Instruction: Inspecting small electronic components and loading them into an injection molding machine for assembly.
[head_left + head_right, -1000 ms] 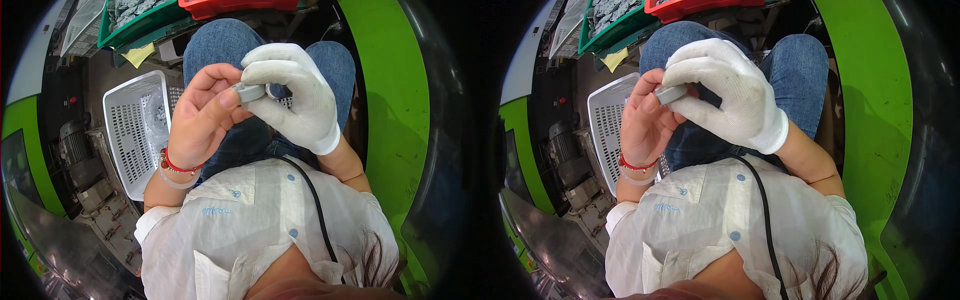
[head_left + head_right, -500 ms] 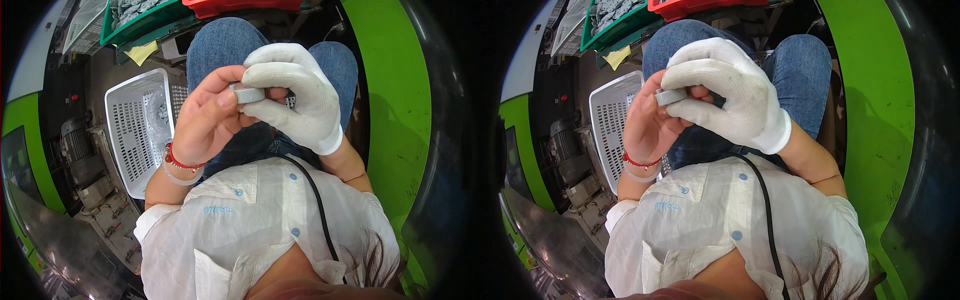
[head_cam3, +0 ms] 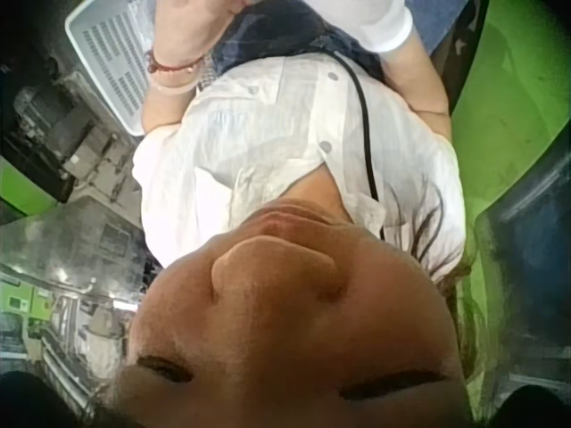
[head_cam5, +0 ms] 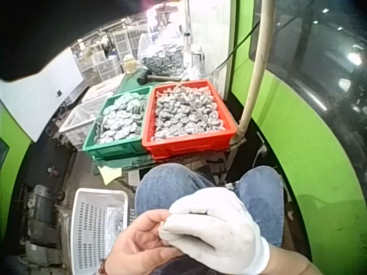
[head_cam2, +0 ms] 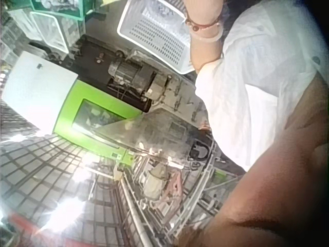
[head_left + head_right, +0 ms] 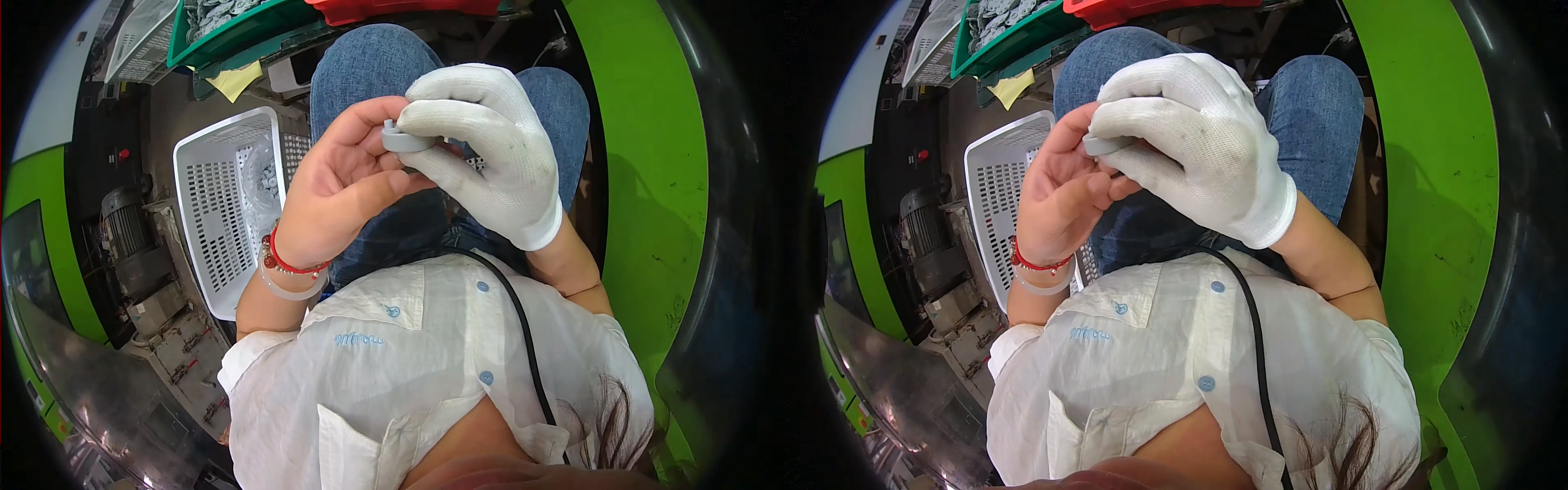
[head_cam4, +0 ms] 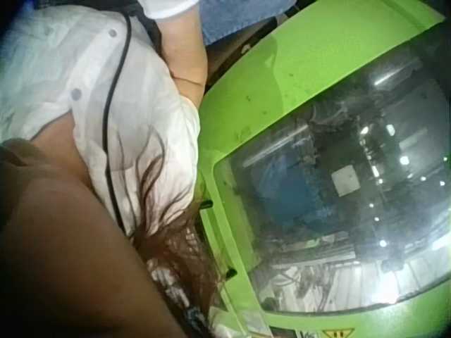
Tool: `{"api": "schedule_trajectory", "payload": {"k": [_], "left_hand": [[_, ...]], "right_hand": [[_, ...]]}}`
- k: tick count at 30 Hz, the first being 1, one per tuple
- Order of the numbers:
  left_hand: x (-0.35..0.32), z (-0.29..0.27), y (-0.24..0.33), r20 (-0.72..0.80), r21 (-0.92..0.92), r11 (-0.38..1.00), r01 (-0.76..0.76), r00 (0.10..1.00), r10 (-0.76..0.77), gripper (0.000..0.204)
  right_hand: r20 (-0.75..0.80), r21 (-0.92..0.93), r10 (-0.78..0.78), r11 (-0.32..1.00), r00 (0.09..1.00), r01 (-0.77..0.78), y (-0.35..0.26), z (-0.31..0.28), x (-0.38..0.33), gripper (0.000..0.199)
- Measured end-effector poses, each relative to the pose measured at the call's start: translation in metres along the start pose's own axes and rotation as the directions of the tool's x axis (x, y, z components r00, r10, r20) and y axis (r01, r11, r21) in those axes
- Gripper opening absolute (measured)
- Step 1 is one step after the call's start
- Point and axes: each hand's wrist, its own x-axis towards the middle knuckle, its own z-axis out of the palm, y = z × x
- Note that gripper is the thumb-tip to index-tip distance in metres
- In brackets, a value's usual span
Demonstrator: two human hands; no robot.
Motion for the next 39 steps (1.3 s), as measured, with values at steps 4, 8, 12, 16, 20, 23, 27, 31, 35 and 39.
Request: {"api": "schedule_trajectory", "payload": {"k": [4, 8, 12, 16, 20, 23, 27, 31, 35, 39], "left_hand": [[-0.001, 0.001, 0.0, -0.043, -0.031, 0.999, 0.027, 0.999, -0.028, 0.044], [0.003, -0.002, 0.0, 0.009, -0.115, 0.992, 0.057, 0.998, -0.056, 0.044], [0.006, -0.002, -0.001, 0.063, -0.158, 0.985, 0.064, 0.997, -0.055, 0.043], [0.005, 0.0, -0.001, 0.066, -0.223, 0.972, 0.078, 0.996, -0.065, 0.041], [-0.013, -0.013, 0.006, -0.068, -0.132, 0.991, 0.026, 0.997, -0.035, 0.035], [-0.046, -0.058, 0.026, -0.268, 0.025, 0.993, -0.116, 0.956, 0.118, 0.031], [-0.114, -0.156, 0.04, -0.723, 0.267, 0.955, -0.127, 0.629, 0.285, 0.026], [-0.169, -0.252, 0.003, -0.967, 0.015, 0.973, 0.228, 0.252, -0.044, 0.036], [-0.195, -0.319, -0.041, -0.989, -0.121, 0.933, 0.339, 0.042, -0.144, 0.086], [-0.205, -0.342, -0.056, -0.96, -0.155, 0.853, 0.498, 0.128, -0.249, 0.087]], "right_hand": [[0.004, -0.009, -0.007, 1.0, 1.0, 0.007, -0.001, 0.0, 0.0, 0.027], [-0.033, 0.033, 0.048, 0.998, 0.998, -0.047, -0.002, 0.003, -0.002, 0.033], [-0.024, 0.073, 0.078, 0.994, 0.997, -0.076, -0.001, 0.003, -0.005, 0.037], [0.038, 0.071, 0.096, 0.993, 0.995, -0.099, -0.002, 0.0, -0.005, 0.038], [0.101, 0.043, 0.137, 0.989, 0.985, -0.142, -0.009, -0.001, -0.007, 0.038], [0.11, 0.08, 0.186, 0.977, 0.976, -0.196, -0.004, -0.002, -0.014, 0.032], [0.098, 0.211, 0.185, 0.957, 0.978, -0.202, 0.018, -0.011, -0.032, 0.036], [0.104, 0.378, 0.394, 0.834, 0.913, -0.402, 0.024, -0.02, -0.049, 0.064], [-0.037, 0.234, 0.735, 0.665, 0.677, -0.709, 0.015, -0.025, -0.055, 0.047], [-0.056, 0.21, 0.644, 0.755, 0.763, -0.621, 0.037, -0.029, -0.06, 0.04]]}}
